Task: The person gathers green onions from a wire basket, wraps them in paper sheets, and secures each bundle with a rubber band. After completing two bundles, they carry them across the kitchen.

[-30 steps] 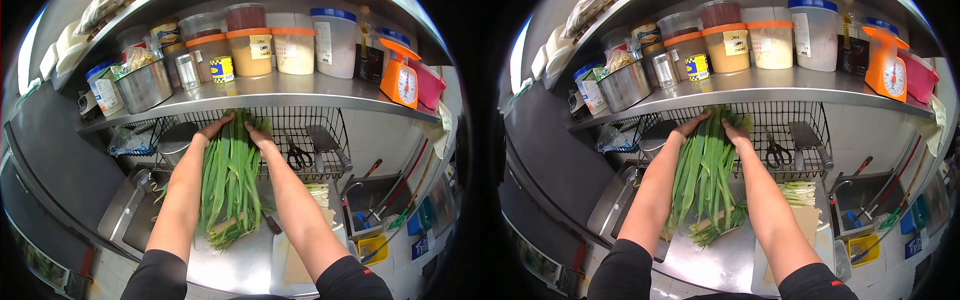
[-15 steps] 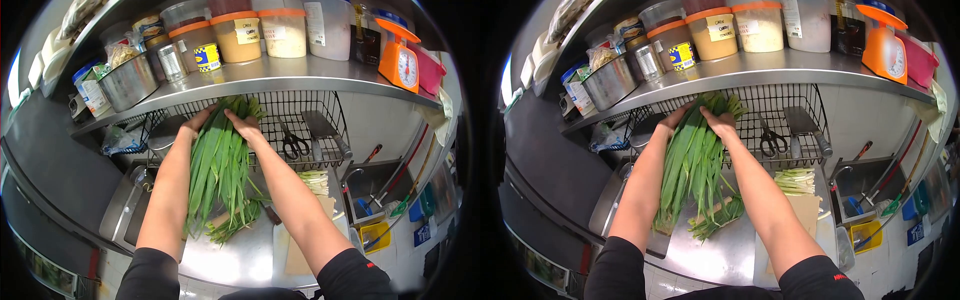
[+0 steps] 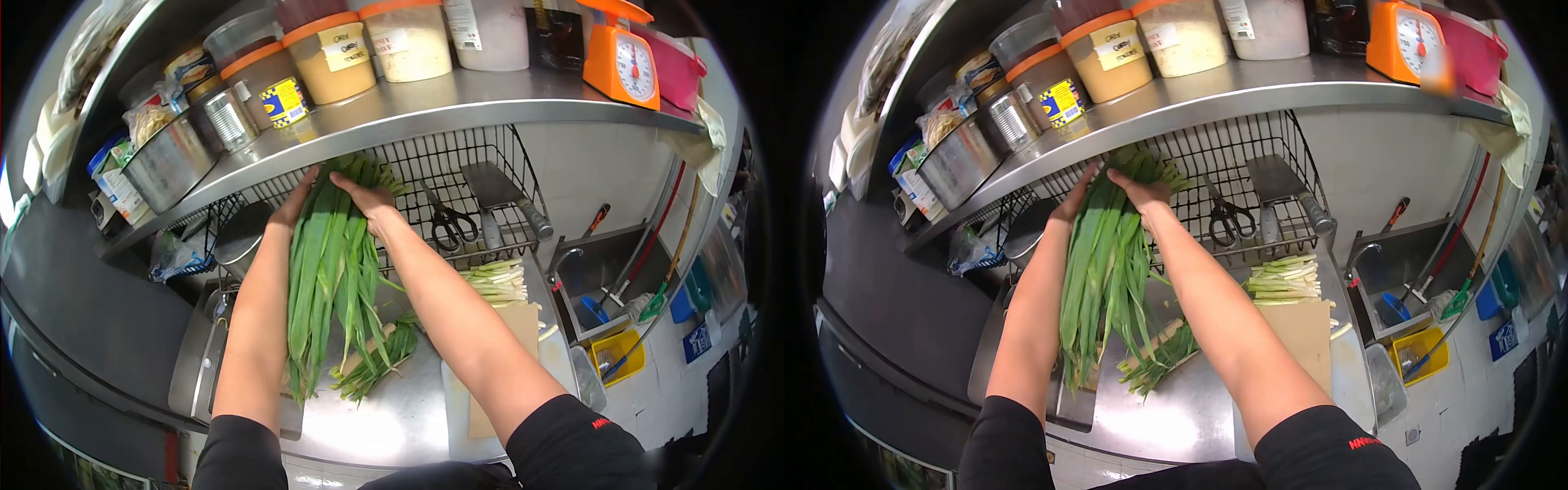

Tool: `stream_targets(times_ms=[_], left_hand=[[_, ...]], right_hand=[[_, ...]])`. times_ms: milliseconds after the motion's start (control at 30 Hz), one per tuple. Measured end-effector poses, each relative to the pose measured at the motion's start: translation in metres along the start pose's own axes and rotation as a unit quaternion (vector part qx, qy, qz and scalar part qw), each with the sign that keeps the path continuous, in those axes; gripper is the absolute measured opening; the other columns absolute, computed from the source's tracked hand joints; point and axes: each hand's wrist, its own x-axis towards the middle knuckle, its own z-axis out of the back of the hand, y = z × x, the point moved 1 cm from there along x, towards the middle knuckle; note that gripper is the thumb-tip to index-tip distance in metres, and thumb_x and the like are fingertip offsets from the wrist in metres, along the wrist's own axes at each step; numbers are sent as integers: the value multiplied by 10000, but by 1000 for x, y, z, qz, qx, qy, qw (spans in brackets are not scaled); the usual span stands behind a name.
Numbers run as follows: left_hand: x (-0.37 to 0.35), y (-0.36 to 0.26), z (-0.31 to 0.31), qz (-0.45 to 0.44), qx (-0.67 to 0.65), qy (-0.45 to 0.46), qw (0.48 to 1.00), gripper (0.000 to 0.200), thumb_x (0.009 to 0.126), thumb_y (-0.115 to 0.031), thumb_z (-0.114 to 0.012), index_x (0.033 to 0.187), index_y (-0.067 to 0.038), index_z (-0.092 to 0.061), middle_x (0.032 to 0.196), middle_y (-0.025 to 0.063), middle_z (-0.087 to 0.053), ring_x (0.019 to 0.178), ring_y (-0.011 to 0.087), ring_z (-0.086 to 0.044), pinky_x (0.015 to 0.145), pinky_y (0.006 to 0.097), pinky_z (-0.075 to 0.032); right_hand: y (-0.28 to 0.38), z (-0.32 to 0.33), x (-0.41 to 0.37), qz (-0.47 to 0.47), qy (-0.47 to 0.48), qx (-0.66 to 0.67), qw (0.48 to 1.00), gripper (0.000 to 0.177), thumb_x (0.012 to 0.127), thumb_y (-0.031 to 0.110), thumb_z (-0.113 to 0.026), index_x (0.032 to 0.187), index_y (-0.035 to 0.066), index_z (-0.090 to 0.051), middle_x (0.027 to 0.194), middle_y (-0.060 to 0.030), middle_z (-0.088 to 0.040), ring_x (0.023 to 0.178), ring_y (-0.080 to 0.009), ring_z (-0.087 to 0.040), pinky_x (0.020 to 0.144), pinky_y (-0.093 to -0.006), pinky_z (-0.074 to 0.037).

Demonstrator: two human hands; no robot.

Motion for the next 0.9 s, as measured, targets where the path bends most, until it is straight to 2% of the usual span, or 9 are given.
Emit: stream_targets(times_ms=[133,200,300,333,433,500,567,800,900], left_hand=[[-1,12,14,-65,-68,-38,995,773,935,-637,-580,1456,-70,-517,1404,92,-593,1159,221,-630,1007,337,-487],[18,19,23,-213,134,-89,964,774,930,-625,-599,1448,-55,-523,1401,90,-596,1172,213,-624,1019,331,-477],[-16,0,-20,-72,54,-30,995,810,931,-602,-616,1509,-59,-448,1481,81,-521,1307,191,-531,1100,320,-406],[-13,3,-16,-91,39,-28,995,775,953,-555,-615,1524,-65,-426,1494,67,-501,1333,179,-499,1127,311,-371],[44,29,57,-207,45,-29,977,686,972,-525,-606,1472,-69,-497,1454,53,-537,1268,173,-545,1113,318,-388],[53,31,63,-135,-48,20,989,633,982,-516,-595,1422,-65,-540,1357,68,-614,1155,198,-620,1041,349,-469],[12,24,28,-98,-133,80,983,661,977,-543,-588,1423,-59,-532,1332,96,-623,1153,218,-627,1007,363,-498],[-38,4,-13,-132,-223,78,963,687,966,-561,-581,1437,-66,-505,1370,136,-593,1186,304,-621,1025,455,-512],[-32,7,1,-130,-235,63,961,679,961,-553,-593,1429,-67,-515,1360,130,-601,1177,292,-623,1017,439,-512]], right_hand=[[1,-1,-6,-22,-11,36,999,723,719,269,-928,1261,-74,-594,1209,-182,-672,1029,-271,-694,865,-384,-608],[-6,-1,-2,-39,-53,-54,996,737,721,283,-925,1271,-69,-584,1207,-179,-673,1031,-260,-695,865,-393,-609],[-1,0,-9,-44,2,17,999,875,665,440,-929,1295,-69,-596,1248,-194,-670,1104,-282,-676,918,-373,-569],[22,1,-37,-29,79,64,994,1047,601,500,-944,1342,-102,-516,1302,-223,-626,1135,-301,-661,927,-381,-567],[-5,-6,-10,-9,21,-59,998,1250,545,548,-949,1416,-134,-367,1352,-263,-571,1184,-317,-631,960,-379,-552],[6,-7,-22,29,5,-136,990,1393,522,568,-939,1466,-154,-211,1416,-311,-486,1338,-348,-498,1106,-359,-433],[0,-18,-24,92,-124,-249,956,1309,571,519,-939,1437,-183,-254,1330,-285,-565,1218,-331,-597,1037,-349,-490],[9,-23,-30,253,-24,-68,965,847,605,223,-963,1287,-30,-529,1246,-168,-636,1151,-281,-625,1006,-375,-501],[12,-25,-37,306,-77,-60,947,786,627,223,-952,1257,-37,-560,1179,-166,-663,1092,-273,-653,973,-370,-522]])
